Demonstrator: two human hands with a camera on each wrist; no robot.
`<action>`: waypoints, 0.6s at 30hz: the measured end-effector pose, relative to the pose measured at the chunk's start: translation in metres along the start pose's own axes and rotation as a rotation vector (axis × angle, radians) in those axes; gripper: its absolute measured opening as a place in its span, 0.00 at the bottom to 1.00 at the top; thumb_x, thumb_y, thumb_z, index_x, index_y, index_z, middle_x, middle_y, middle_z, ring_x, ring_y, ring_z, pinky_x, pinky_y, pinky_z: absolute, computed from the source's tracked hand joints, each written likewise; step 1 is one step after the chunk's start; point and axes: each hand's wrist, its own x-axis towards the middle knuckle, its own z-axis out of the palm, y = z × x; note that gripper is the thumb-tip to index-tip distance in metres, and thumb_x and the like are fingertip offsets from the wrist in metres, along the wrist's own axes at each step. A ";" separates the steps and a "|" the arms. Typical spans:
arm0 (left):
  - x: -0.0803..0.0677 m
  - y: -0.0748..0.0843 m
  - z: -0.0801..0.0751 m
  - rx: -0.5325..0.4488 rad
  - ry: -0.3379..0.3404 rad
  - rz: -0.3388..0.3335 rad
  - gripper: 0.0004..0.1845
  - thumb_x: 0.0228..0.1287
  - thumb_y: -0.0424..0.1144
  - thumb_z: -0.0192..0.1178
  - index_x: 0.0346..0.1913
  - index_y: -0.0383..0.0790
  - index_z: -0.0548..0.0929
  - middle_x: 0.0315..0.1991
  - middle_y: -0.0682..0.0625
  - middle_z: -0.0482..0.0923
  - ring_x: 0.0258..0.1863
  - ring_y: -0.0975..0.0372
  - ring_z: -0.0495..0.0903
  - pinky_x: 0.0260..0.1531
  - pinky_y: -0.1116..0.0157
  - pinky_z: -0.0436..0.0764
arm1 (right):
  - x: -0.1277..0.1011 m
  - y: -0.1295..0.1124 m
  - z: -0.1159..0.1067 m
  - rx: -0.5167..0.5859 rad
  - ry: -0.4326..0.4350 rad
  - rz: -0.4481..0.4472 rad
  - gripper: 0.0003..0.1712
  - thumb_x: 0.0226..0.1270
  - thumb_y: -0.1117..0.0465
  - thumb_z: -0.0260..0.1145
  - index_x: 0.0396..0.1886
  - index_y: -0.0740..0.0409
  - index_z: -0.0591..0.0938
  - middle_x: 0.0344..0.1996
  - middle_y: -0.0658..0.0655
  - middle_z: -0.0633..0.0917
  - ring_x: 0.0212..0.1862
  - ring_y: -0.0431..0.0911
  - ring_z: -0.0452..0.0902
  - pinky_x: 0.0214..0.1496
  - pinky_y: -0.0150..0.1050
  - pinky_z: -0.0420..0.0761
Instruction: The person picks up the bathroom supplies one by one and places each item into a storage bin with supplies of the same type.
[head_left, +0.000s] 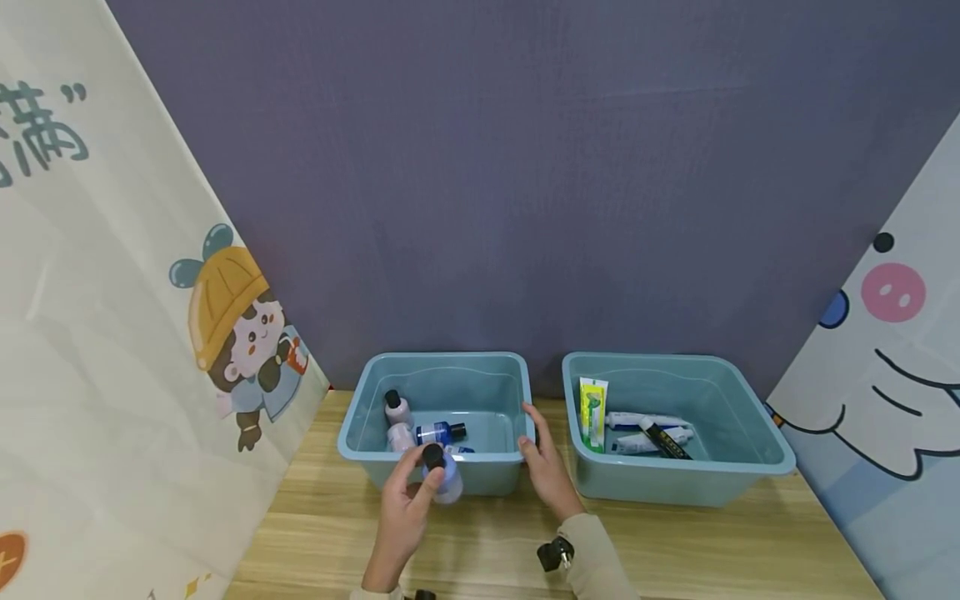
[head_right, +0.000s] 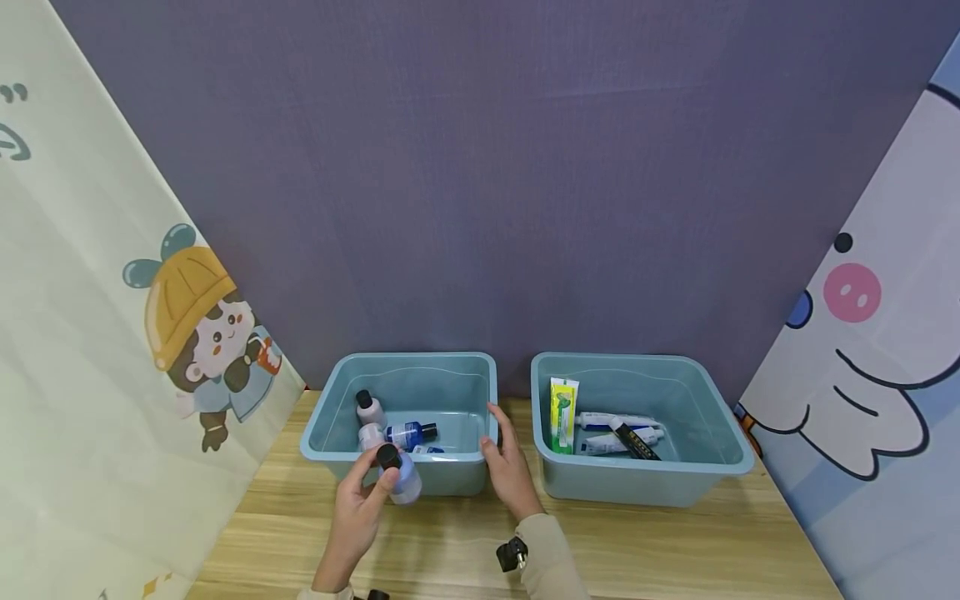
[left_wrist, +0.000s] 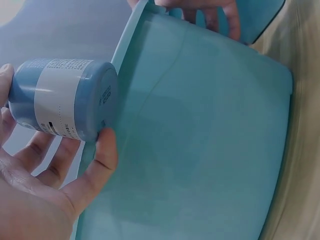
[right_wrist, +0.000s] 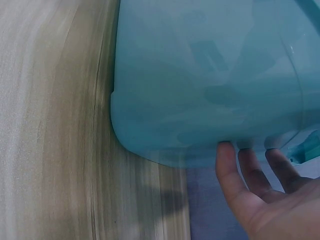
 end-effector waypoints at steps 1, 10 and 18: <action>0.001 0.001 0.000 -0.003 0.001 0.006 0.16 0.71 0.28 0.60 0.58 0.44 0.83 0.52 0.38 0.81 0.48 0.67 0.78 0.39 0.66 0.85 | 0.000 0.000 0.000 -0.001 0.000 0.000 0.30 0.84 0.47 0.49 0.79 0.24 0.54 0.83 0.55 0.52 0.81 0.61 0.51 0.75 0.71 0.57; 0.006 0.003 -0.002 -0.007 0.000 0.065 0.16 0.70 0.24 0.59 0.58 0.34 0.82 0.50 0.42 0.81 0.47 0.68 0.77 0.36 0.66 0.85 | 0.000 0.000 -0.001 -0.011 0.003 -0.003 0.30 0.84 0.47 0.49 0.79 0.22 0.54 0.83 0.55 0.52 0.81 0.61 0.51 0.75 0.71 0.57; 0.013 0.009 -0.005 0.026 -0.007 0.143 0.17 0.68 0.23 0.60 0.57 0.36 0.82 0.48 0.50 0.81 0.47 0.68 0.77 0.32 0.65 0.85 | 0.000 0.000 -0.001 0.002 -0.004 -0.007 0.31 0.84 0.46 0.49 0.81 0.28 0.54 0.83 0.55 0.52 0.80 0.61 0.52 0.74 0.70 0.58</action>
